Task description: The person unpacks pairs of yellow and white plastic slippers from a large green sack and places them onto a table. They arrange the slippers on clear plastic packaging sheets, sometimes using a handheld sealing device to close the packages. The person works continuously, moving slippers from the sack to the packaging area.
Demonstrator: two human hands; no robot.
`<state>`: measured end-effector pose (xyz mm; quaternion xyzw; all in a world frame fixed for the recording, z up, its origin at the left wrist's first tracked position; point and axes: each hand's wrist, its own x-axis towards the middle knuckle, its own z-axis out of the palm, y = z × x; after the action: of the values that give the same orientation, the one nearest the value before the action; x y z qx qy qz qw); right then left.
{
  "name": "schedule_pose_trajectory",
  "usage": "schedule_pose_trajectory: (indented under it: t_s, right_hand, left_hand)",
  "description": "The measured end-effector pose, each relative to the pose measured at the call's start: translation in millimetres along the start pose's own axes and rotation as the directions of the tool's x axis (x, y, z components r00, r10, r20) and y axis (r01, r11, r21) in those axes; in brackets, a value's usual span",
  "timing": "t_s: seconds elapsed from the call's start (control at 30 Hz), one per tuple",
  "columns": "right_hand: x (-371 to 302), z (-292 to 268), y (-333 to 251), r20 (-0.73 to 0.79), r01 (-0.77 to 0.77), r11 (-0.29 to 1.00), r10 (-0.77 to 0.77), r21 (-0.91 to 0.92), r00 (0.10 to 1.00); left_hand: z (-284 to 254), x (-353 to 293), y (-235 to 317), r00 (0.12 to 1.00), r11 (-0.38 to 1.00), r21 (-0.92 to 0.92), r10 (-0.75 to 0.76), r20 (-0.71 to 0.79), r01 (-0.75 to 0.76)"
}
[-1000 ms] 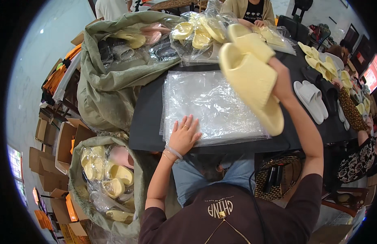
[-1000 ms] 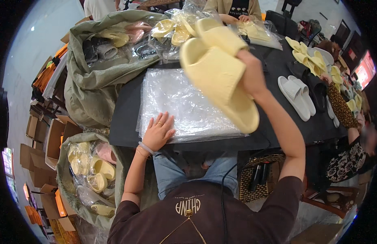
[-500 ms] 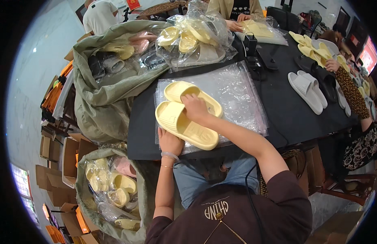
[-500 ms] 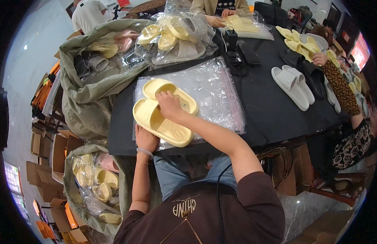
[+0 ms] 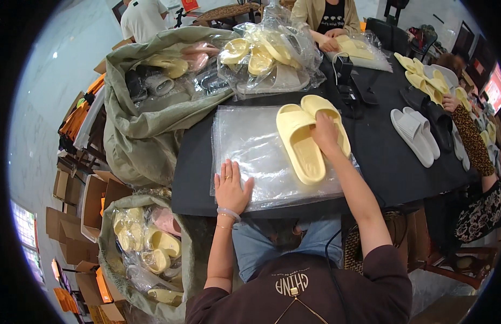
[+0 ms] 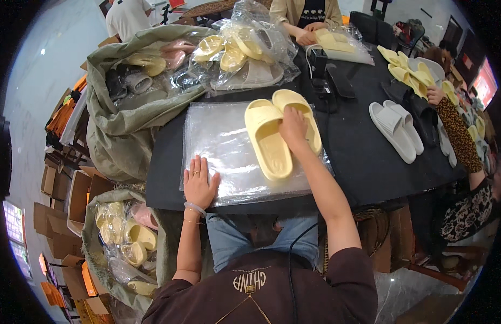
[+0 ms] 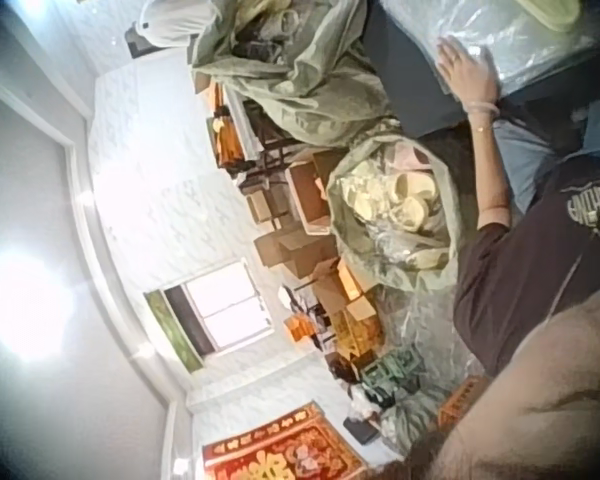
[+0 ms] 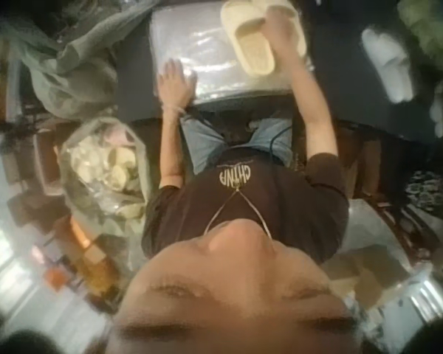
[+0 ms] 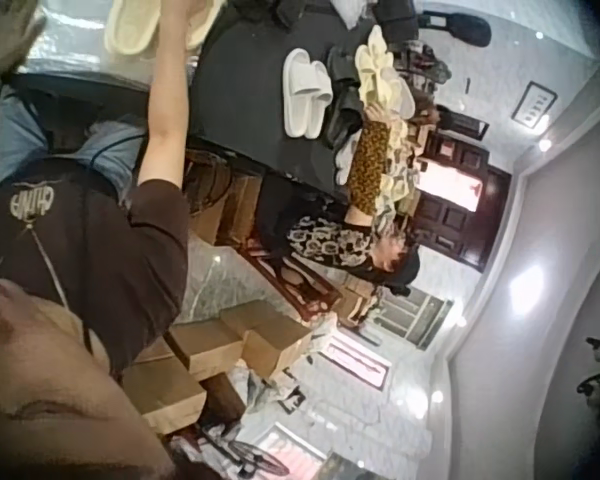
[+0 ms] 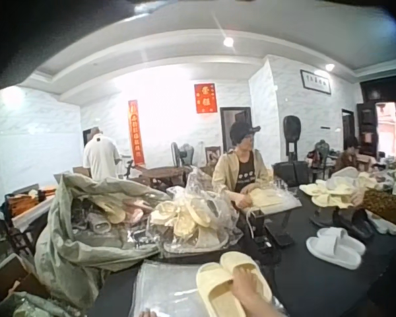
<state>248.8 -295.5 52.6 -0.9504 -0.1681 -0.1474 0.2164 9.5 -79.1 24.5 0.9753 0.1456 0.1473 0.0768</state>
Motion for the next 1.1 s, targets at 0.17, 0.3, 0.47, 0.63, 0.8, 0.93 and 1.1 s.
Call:
schedule_pose_trajectory:
  t_s: [0.17,0.3,0.47,0.63,0.8,0.93,1.1]
  right_hand:
    - [3,18,16,-0.013,-0.014,0.997,0.015,0.071,1.000]
    - [-1,8,15,0.103,0.007,0.997,-0.014,0.072,0.995]
    - [-6,7,17,0.079,0.043,0.994,-0.051,0.102,0.996]
    - [-8,8,18,0.061,0.061,0.991,-0.069,0.119,0.996]
    - [-8,11,20,0.019,0.086,0.987,-0.089,0.134,0.996]
    - [-8,13,21,-0.008,0.098,0.987,-0.098,0.131,0.995]
    - [-10,10,19,-0.015,0.105,0.985,-0.104,0.134,0.994]
  left_hand:
    - [-21,-2,9,0.998,0.999,-0.034,-0.007,0.058,0.009]
    - [-19,-1,9,0.999,0.999,-0.032,0.013,0.030,-0.012]
    - [-5,-2,3,0.999,0.999,-0.039,0.021,-0.042,-0.023]
    - [-3,-2,4,0.999,0.999,-0.039,0.007,-0.039,-0.008]
    - [-4,-1,5,0.999,0.999,-0.034,0.006,-0.048,-0.008]
    - [-5,-1,6,0.999,0.999,-0.035,0.004,-0.048,-0.006]
    - [-5,-1,7,0.999,0.999,-0.034,-0.001,-0.049,-0.001]
